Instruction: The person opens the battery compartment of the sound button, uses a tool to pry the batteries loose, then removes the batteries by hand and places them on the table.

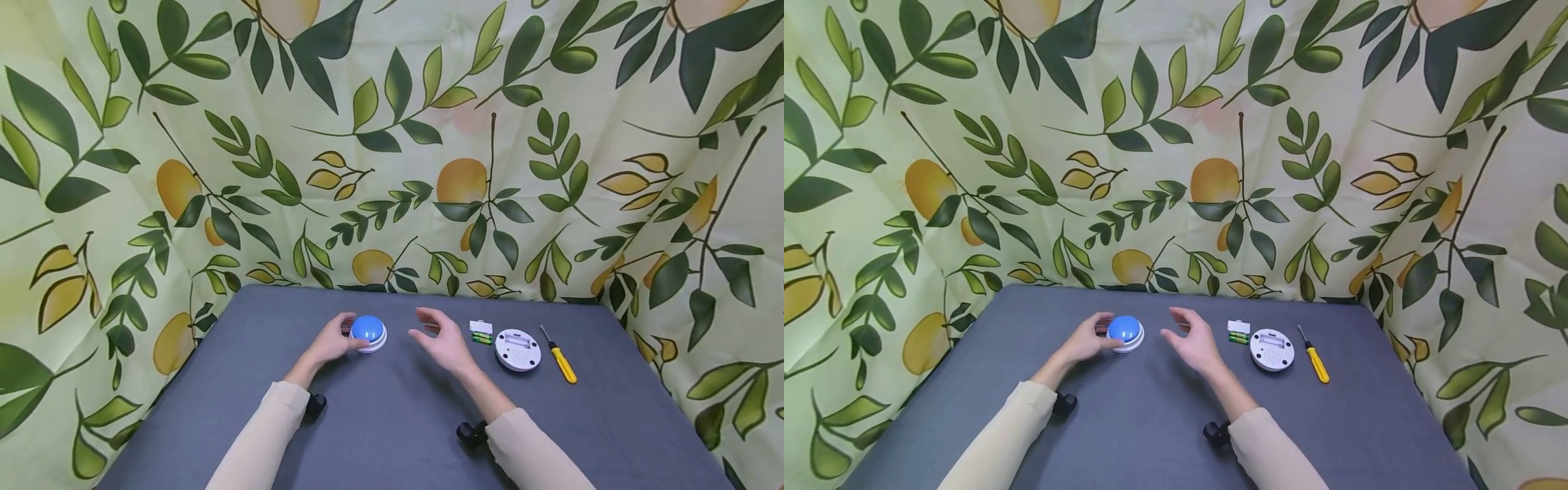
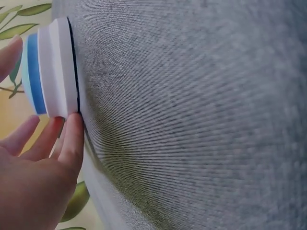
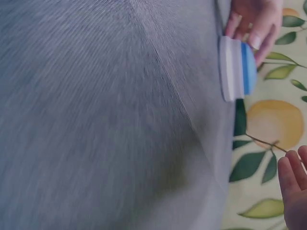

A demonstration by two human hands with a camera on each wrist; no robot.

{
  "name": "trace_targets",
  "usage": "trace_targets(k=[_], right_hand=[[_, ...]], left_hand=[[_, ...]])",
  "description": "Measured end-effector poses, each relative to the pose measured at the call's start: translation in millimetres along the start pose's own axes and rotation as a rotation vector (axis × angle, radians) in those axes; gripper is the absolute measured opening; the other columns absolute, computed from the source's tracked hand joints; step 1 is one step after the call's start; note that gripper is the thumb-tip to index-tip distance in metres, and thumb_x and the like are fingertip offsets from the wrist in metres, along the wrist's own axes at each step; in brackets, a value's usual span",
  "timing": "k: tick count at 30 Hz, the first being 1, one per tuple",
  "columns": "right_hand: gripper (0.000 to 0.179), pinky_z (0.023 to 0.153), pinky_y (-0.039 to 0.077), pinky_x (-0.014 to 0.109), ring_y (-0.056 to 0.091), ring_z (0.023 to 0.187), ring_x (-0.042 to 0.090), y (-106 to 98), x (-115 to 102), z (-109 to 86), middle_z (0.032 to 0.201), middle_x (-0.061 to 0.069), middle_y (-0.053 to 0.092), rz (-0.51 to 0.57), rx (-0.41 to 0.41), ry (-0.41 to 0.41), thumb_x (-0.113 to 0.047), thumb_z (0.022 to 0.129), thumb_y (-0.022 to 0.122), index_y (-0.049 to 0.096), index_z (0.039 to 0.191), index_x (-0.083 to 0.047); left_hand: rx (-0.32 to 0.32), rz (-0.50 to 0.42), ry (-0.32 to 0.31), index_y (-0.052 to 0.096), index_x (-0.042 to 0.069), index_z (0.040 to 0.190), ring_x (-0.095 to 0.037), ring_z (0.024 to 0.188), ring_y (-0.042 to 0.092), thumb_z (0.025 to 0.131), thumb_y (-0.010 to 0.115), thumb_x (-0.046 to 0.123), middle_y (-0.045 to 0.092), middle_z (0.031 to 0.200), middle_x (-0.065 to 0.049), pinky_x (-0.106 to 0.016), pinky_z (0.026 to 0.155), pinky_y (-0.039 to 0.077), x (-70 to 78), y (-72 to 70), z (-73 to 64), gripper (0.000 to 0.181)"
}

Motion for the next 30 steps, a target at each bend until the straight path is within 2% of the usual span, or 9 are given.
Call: trace_targets(k=[8, 14, 22, 30], right_hand=[[0.049, 0.101, 0.048, 0.049, 0.06, 0.12, 0.036, 42, 10, 15.1, 0.131, 0.023, 0.062, -0.044, -0.086, 0.023, -0.013, 0.09, 0.077, 0.06, 0.134, 0.002], [0.052, 0.097, 0.05, 0.05, 0.062, 0.116, 0.038, 67, 15, 21.7, 0.126, 0.024, 0.063, -0.09, -0.135, 0.039, -0.014, 0.088, 0.078, 0.06, 0.133, 0.005], [0.054, 0.097, 0.05, 0.048, 0.064, 0.11, 0.035, 85, 23, 29.3, 0.121, 0.024, 0.065, -0.096, -0.17, 0.07, -0.013, 0.085, 0.079, 0.059, 0.13, 0.01], [0.053, 0.095, 0.051, 0.047, 0.065, 0.108, 0.034, 93, 24, 33.5, 0.12, 0.024, 0.067, -0.106, -0.186, 0.088, -0.011, 0.083, 0.08, 0.061, 0.127, 0.011]], left_hand=[[-0.04, 0.023, -0.058, 0.053, -0.005, 0.138, -0.036, 0.12, 0.058, 0.078, 0.087, 0.015, 0.061, 0.13, -0.022, -0.049, 0.099, 0.047, -1.6, 1.9, 1.8, 0.072], [-0.045, 0.015, -0.063, 0.053, -0.007, 0.138, -0.037, 0.119, 0.058, 0.079, 0.086, 0.014, 0.062, 0.128, -0.023, -0.049, 0.097, 0.048, -4.6, 0.7, 2.5, 0.07], [-0.048, -0.004, -0.076, 0.055, -0.007, 0.137, -0.035, 0.119, 0.059, 0.079, 0.085, 0.012, 0.063, 0.128, -0.022, -0.049, 0.1, 0.047, -7.2, 1.1, 2.8, 0.068], [-0.058, 0.093, -0.071, 0.056, -0.009, 0.135, -0.032, 0.109, 0.062, 0.08, 0.085, 0.011, 0.065, 0.121, -0.02, -0.047, 0.097, 0.049, 0.7, 1.3, 5.4, 0.065]])
Point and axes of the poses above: each hand's wrist, its own z-axis towards the middle knuckle, its own y-axis out of the palm, x = y × z, the point moved 10 cm from there along z, towards the middle knuckle
